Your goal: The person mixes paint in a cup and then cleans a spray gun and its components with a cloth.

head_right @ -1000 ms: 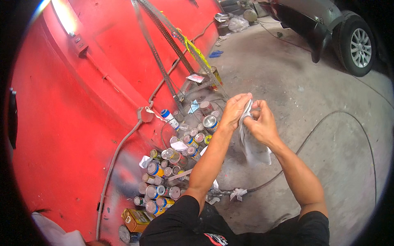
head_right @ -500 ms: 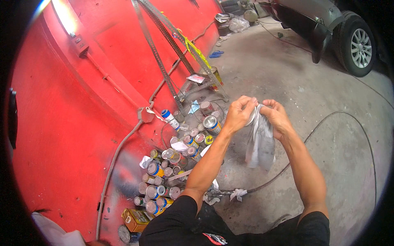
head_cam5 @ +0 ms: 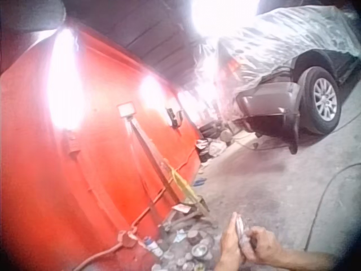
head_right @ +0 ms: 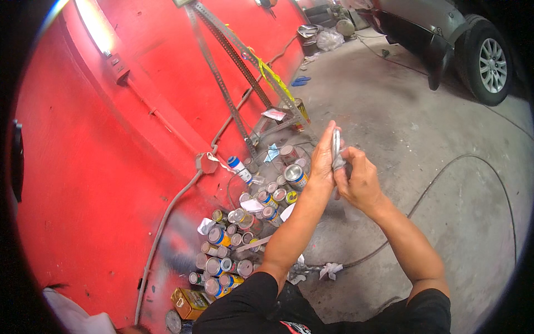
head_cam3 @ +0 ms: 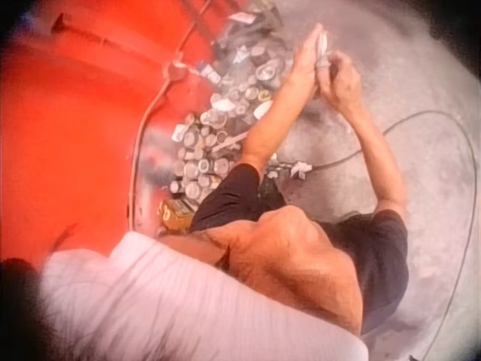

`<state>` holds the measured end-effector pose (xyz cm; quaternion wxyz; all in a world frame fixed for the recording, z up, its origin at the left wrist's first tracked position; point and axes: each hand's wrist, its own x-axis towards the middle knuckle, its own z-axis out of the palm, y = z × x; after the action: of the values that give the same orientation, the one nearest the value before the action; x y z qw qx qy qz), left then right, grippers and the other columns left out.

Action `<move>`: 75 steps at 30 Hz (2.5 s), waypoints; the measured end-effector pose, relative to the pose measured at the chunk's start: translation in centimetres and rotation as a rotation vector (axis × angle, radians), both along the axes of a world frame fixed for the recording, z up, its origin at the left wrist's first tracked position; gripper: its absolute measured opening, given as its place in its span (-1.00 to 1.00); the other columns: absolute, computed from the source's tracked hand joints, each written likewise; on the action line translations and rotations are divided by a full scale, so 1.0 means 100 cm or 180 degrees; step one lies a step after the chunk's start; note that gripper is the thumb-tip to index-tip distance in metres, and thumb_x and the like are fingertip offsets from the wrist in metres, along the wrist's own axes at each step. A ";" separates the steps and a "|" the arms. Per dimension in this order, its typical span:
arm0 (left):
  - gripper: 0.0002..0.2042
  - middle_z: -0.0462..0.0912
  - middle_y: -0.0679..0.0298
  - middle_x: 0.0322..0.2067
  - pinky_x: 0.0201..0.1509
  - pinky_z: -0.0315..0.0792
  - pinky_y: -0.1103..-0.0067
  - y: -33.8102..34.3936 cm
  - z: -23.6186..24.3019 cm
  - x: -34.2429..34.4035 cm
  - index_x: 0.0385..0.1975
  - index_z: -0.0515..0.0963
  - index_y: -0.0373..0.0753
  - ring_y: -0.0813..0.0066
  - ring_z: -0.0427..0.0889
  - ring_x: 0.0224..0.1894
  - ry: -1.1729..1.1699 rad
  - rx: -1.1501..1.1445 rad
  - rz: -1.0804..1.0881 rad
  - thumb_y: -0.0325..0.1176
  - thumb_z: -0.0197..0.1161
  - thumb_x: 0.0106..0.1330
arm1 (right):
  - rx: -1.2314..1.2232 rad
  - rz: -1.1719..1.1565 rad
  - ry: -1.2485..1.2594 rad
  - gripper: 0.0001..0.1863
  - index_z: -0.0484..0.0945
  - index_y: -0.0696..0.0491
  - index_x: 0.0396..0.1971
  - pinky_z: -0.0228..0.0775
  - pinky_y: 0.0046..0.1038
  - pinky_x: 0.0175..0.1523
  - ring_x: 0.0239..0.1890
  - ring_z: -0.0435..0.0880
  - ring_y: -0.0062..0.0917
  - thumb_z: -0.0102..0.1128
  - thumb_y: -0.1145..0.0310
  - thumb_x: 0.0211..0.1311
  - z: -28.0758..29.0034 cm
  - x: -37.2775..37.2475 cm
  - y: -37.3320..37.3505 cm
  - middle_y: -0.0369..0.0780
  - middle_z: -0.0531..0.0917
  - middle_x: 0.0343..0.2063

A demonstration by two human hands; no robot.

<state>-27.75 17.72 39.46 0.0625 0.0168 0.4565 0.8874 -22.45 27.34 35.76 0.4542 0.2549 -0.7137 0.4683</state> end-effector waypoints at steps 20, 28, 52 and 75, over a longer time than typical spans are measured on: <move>-0.78 0.55 0.39 -0.39 -0.28 0.42 0.70 0.023 -0.035 -0.007 -0.20 0.49 -0.27 0.72 0.50 -0.35 0.0852 -0.0311 0.0073 -0.22 0.12 0.41 | -0.2271 0.0617 -0.1461 -0.75 0.29 0.11 -0.19 0.20 -0.65 -0.44 -0.49 0.36 -0.78 0.18 0.44 0.26 0.014 -0.019 0.011 -0.37 0.47 -0.53; -0.76 0.48 0.42 -0.40 -0.31 0.37 0.69 0.027 -0.028 0.001 -0.26 0.49 -0.20 0.70 0.44 -0.38 0.0993 -0.0447 0.0530 -0.14 0.17 0.36 | -0.2532 0.0769 -0.1914 -0.67 0.51 0.20 -0.42 0.34 -0.54 -0.25 -0.37 0.44 -0.69 0.02 0.20 0.38 0.000 -0.007 -0.016 -0.30 0.56 -0.47; -0.49 0.60 0.17 -0.26 -0.02 0.47 0.50 -0.013 0.015 0.014 0.07 0.34 -0.19 0.38 0.58 -0.07 0.1235 -0.0427 -0.0102 0.08 -0.36 0.48 | 0.0885 0.0830 -0.0430 -0.68 0.55 0.14 -0.19 0.13 -0.18 0.30 0.16 0.38 -0.15 0.26 0.48 -0.04 0.039 0.008 0.021 -0.13 0.56 -0.08; -0.03 0.56 0.17 0.00 0.20 0.34 0.44 -0.011 0.006 -0.003 0.06 0.45 -0.32 0.36 0.49 0.11 0.0583 0.0000 -0.0747 0.53 -0.48 0.18 | 0.0275 -0.0552 -0.0290 -0.62 0.56 0.18 -0.15 0.46 -0.28 -0.09 -0.18 0.61 -0.18 0.05 0.61 -0.08 0.046 0.011 0.025 -0.05 0.59 -0.16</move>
<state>-28.05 16.63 40.04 0.1239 0.1509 0.4553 0.8687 -21.35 29.84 40.31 0.4487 0.1899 -0.7726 0.4072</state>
